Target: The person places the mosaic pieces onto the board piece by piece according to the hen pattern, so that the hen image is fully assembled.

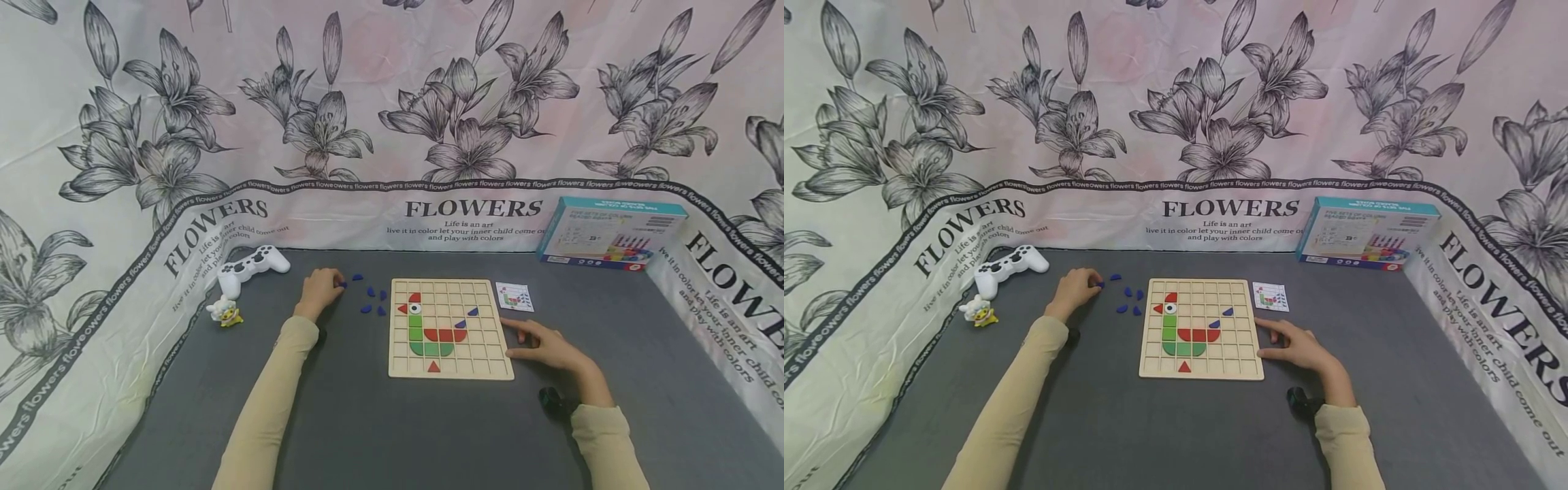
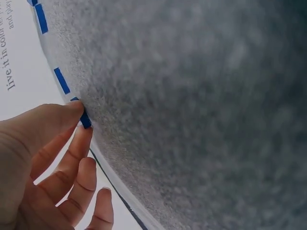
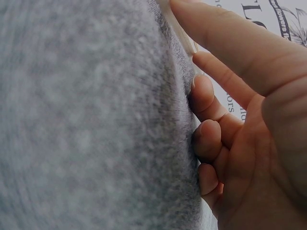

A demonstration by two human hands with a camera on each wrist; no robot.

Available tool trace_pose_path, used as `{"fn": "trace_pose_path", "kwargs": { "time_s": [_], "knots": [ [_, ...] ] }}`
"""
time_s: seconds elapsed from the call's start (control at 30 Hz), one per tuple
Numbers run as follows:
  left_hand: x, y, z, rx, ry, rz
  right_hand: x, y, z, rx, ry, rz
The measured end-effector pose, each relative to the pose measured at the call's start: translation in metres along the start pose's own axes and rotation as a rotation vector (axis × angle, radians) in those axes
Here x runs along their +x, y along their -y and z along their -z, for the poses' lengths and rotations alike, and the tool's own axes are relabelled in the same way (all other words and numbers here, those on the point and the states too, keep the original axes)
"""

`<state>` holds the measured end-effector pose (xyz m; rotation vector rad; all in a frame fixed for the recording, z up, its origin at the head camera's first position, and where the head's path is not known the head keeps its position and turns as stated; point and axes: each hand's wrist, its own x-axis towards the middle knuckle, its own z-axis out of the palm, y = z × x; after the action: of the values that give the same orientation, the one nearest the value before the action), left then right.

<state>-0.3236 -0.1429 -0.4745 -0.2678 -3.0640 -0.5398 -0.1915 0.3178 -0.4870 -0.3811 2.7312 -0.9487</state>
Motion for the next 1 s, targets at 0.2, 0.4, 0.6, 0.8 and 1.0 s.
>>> {"fn": "trace_pose_path", "kwargs": {
  "time_s": [0.2,0.4,0.6,0.8,1.0],
  "knots": [
    [-0.004,-0.006,0.0,-0.017,0.004,-0.004,0.0,0.0,0.001,0.001,0.005,-0.007],
    [-0.009,-0.019,-0.003,-0.062,-0.024,-0.028,0.001,0.0,0.001,-0.002,0.009,-0.009],
    [-0.013,-0.036,-0.006,-0.101,-0.068,-0.064,0.001,-0.001,0.001,0.002,0.002,-0.009],
    [-0.018,-0.056,-0.01,-0.131,-0.084,-0.091,0.001,0.0,0.001,-0.002,0.0,0.001],
    [-0.023,-0.077,-0.017,-0.131,-0.083,-0.142,0.002,-0.001,0.0,-0.026,-0.002,0.011]
  ]
}}
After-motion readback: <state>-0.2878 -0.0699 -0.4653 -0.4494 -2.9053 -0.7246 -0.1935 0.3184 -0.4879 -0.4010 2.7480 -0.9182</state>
